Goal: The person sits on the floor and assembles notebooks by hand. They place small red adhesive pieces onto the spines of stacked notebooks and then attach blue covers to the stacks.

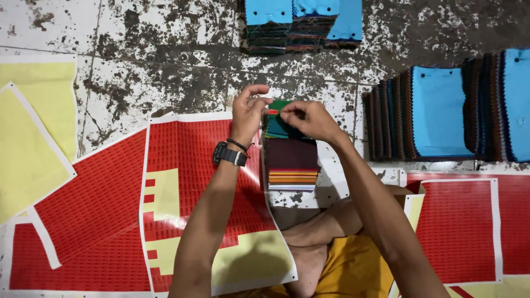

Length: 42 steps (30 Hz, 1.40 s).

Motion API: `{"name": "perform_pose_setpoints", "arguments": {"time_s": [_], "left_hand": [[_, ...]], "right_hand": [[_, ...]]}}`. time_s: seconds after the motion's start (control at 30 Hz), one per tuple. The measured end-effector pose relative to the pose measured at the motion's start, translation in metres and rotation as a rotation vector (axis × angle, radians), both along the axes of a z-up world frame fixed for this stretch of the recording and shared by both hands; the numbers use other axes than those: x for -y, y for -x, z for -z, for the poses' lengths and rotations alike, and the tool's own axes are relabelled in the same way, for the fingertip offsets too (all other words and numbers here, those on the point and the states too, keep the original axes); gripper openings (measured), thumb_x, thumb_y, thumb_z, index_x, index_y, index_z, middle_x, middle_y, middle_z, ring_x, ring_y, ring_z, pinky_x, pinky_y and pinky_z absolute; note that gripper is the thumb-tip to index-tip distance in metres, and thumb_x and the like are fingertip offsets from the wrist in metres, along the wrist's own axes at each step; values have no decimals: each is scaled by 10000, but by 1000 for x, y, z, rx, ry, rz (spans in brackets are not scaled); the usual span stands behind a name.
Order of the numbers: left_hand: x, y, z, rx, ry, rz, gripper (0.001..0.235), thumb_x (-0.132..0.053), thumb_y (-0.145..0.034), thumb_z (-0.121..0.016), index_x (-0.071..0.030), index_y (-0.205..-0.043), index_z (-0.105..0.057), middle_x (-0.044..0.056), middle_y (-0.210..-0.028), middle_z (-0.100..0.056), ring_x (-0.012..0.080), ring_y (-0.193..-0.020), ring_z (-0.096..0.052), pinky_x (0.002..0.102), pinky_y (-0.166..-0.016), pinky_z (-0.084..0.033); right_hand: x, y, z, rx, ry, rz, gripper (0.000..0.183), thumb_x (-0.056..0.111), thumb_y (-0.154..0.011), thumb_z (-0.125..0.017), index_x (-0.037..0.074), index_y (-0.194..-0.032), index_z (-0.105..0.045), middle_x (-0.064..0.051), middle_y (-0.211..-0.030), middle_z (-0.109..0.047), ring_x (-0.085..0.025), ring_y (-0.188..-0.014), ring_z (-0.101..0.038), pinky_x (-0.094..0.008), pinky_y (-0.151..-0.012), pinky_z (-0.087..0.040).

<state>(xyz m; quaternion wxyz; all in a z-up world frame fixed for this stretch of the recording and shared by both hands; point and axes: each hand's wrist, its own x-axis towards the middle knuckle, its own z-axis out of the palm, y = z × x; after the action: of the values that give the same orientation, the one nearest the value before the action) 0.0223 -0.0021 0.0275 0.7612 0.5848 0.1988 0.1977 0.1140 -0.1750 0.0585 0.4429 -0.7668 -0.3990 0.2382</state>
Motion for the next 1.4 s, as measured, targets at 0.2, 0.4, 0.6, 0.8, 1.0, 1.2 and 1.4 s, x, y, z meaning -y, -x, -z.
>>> {"name": "perform_pose_setpoints", "arguments": {"time_s": [0.2,0.4,0.6,0.8,1.0,1.2,1.4], "left_hand": [[6,-1,-1,-14,-19,26,383,99,-863,-465,-28,-1150,-685,184,-1177,-648,229,-976,-731,316,-738,-671],[2,-2,14,40,-128,50,375,117,-835,-501,-29,-1117,-700,151,-1153,-620,313,-1062,-717,365,-768,-674],[16,-5,16,-34,-705,-172,319,-8,-841,-546,-172,-1075,-688,14,-1016,-591,314,-1032,-691,434,-852,-596],[6,15,13,-143,-894,-71,201,-87,-921,-549,-180,-994,-712,26,-954,-614,328,-991,-672,438,-829,-567],[1,20,54,-156,-1187,14,213,-91,-921,-579,-171,-1072,-707,51,-937,-621,345,-928,-665,444,-726,-562],[4,15,73,-214,-1578,48,263,-178,-935,-559,-297,-1145,-663,-13,-942,-510,249,-860,-574,381,-629,-463],[11,18,56,-234,-1701,27,289,-159,-967,-552,-298,-1190,-672,14,-940,-509,259,-816,-539,391,-600,-397]], "right_hand": [[-5,-7,22,5,77,8,116,128,-949,-701,61,-1009,-773,-158,-770,-743,-290,-760,-721,-417,-654,-551],[-6,-14,46,-4,112,27,105,139,-955,-701,79,-1015,-763,-157,-766,-735,-278,-745,-706,-402,-637,-536],[-25,-16,39,59,136,11,126,170,-956,-680,66,-1009,-728,-197,-778,-719,-376,-770,-723,-482,-639,-534],[-13,-23,49,109,173,47,107,136,-956,-658,54,-967,-725,-163,-730,-723,-359,-725,-724,-460,-625,-541],[-20,-24,54,139,256,68,141,175,-956,-650,67,-1002,-730,-174,-790,-746,-413,-832,-730,-516,-694,-561],[-24,-17,62,171,418,112,209,256,-963,-629,107,-1039,-754,-176,-858,-761,-406,-890,-738,-520,-743,-585],[-18,-24,41,561,490,159,323,223,-828,-813,170,-1140,-744,-124,-1137,-644,-418,-1072,-648,-562,-870,-556]]}}
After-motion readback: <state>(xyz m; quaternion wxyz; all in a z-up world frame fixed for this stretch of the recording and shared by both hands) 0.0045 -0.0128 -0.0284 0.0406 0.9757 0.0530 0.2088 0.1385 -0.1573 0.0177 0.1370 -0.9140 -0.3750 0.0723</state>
